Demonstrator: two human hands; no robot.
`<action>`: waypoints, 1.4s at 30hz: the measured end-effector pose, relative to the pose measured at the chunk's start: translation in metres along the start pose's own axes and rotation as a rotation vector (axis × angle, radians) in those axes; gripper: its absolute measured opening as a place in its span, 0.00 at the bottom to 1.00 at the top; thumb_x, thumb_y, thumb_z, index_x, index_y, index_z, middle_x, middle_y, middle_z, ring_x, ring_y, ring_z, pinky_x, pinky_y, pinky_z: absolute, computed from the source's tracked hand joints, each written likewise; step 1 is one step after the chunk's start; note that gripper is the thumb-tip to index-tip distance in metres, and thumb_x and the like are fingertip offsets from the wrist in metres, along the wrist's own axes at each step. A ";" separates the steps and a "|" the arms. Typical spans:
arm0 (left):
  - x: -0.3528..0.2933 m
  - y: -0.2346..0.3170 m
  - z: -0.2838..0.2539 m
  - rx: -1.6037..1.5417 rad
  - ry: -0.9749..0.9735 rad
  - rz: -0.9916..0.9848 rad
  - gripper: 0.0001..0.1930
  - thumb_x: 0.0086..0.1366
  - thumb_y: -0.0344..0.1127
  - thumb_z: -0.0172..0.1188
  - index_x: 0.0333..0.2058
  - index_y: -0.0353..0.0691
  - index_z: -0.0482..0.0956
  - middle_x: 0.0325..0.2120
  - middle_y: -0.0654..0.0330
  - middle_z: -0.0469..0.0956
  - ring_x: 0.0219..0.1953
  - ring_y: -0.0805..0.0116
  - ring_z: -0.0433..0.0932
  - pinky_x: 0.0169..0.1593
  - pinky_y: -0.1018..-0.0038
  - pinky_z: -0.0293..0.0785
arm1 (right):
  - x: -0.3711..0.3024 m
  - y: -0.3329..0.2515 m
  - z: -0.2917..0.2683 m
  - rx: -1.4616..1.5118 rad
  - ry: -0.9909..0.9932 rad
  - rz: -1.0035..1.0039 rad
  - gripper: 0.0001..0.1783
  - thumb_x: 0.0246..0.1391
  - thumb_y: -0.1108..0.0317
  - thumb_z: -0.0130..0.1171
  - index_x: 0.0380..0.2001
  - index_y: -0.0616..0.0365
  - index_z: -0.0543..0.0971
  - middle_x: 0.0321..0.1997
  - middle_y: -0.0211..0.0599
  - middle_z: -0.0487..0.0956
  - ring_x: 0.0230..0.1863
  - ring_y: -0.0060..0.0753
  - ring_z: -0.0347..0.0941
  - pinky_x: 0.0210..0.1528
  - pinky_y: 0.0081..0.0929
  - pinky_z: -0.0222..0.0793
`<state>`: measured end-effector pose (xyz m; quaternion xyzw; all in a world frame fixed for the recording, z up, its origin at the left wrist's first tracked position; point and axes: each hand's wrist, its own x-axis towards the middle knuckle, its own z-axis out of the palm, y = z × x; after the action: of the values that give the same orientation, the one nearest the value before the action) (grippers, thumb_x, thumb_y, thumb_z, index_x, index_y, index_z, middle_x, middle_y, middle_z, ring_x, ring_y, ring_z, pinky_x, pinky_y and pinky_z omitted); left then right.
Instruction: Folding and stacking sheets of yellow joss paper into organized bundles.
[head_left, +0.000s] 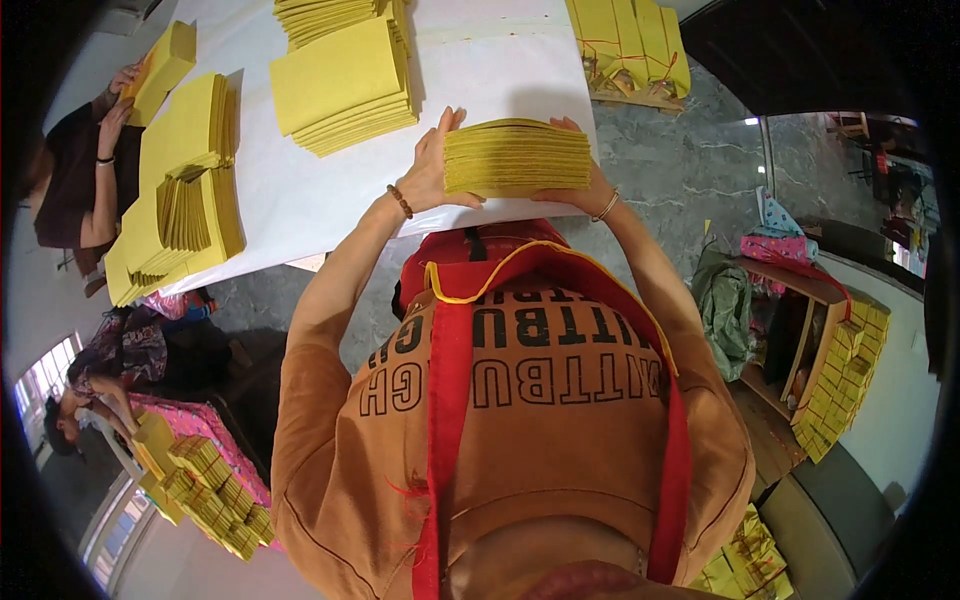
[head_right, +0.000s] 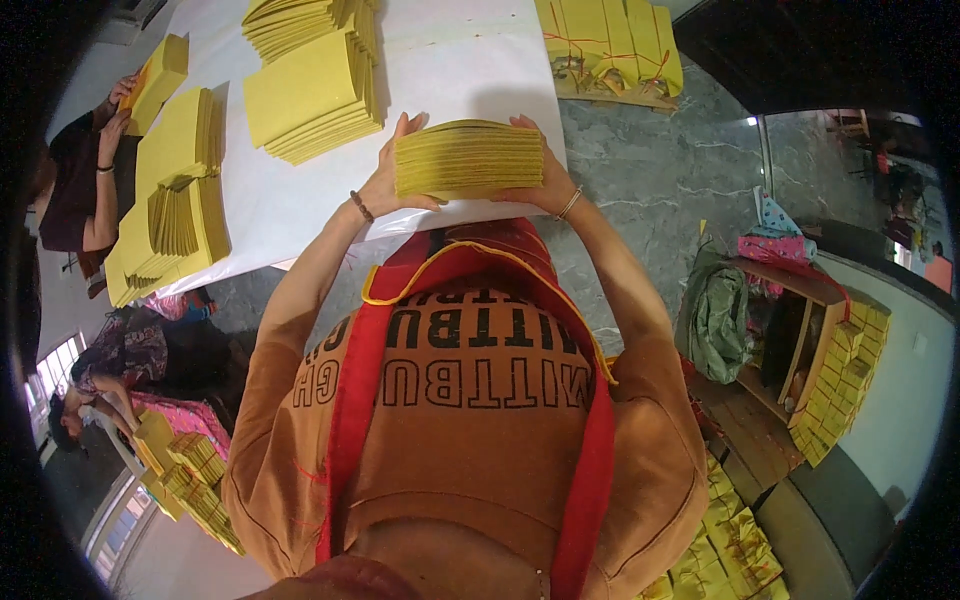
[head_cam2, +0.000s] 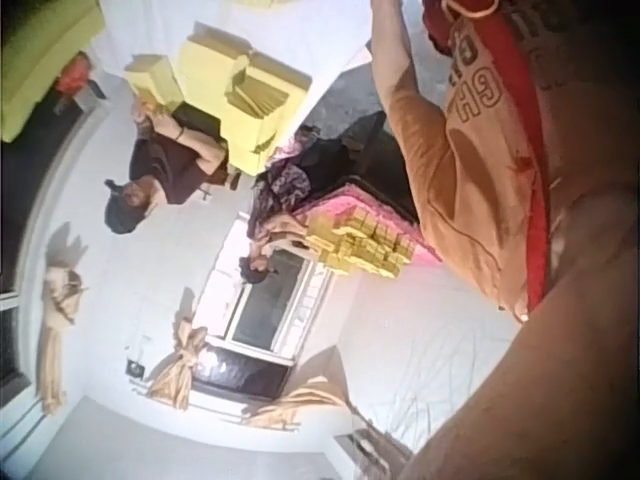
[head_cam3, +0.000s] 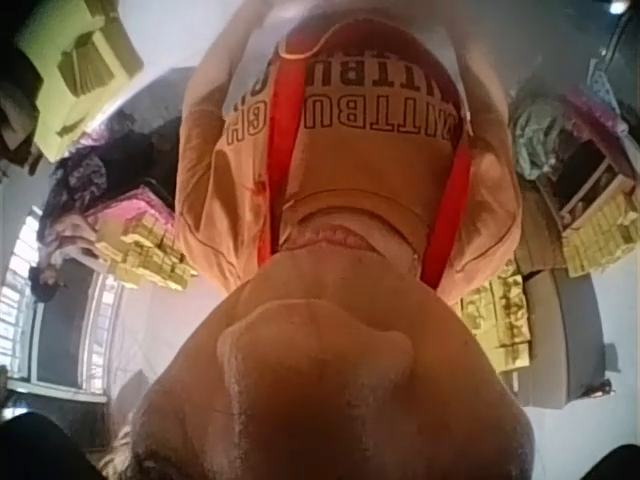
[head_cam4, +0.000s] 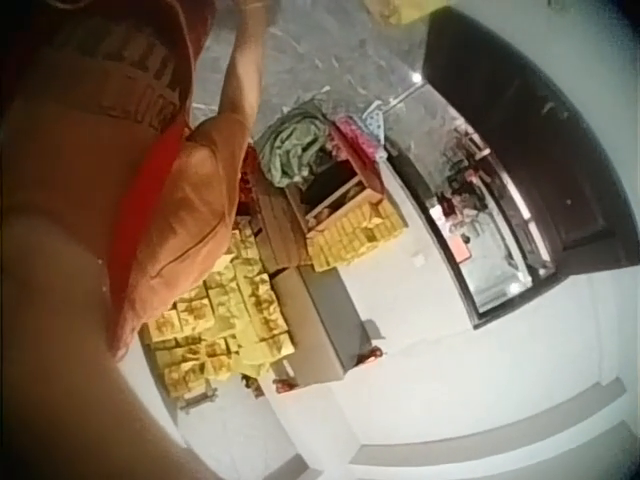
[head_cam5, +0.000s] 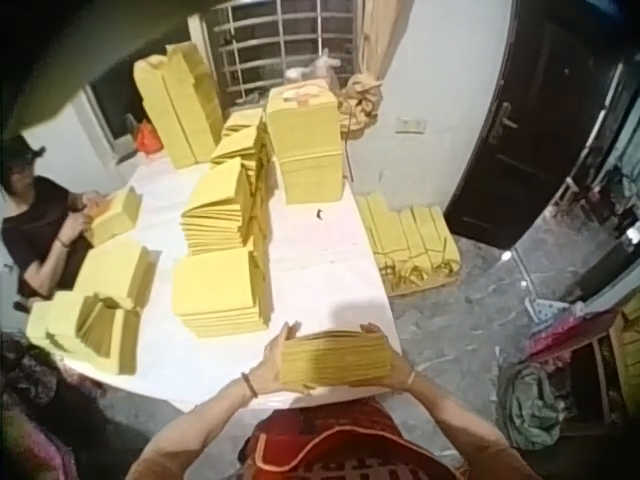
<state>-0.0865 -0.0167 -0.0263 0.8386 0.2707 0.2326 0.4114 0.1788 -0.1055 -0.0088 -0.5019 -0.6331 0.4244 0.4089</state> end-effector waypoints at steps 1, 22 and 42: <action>0.003 0.003 -0.001 0.073 0.002 0.026 0.71 0.27 0.56 0.73 0.60 0.33 0.30 0.60 0.43 0.48 0.63 0.53 0.47 0.62 0.59 0.40 | 0.000 0.005 -0.003 0.008 -0.005 0.001 0.58 0.26 0.61 0.74 0.60 0.58 0.50 0.62 0.45 0.52 0.64 0.41 0.47 0.64 0.31 0.44; 0.034 0.081 0.005 -0.977 0.446 -0.264 0.47 0.45 0.44 0.67 0.59 0.38 0.48 0.54 0.56 0.59 0.55 0.65 0.61 0.56 0.69 0.59 | 0.024 0.008 0.034 1.196 0.083 0.280 0.24 0.44 0.75 0.57 0.48 0.57 0.67 0.46 0.29 0.70 0.48 0.28 0.66 0.51 0.27 0.64; 0.053 0.028 -0.009 0.133 0.122 0.066 0.70 0.22 0.47 0.77 0.56 0.24 0.34 0.50 0.45 0.62 0.53 0.50 0.62 0.61 0.62 0.51 | 0.058 -0.018 -0.010 0.046 -0.178 0.244 0.61 0.26 0.56 0.74 0.60 0.56 0.45 0.60 0.42 0.54 0.60 0.40 0.52 0.63 0.29 0.43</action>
<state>-0.0449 0.0079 0.0105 0.8567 0.2824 0.2784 0.3299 0.1739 -0.0493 0.0167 -0.5260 -0.5912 0.5281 0.3080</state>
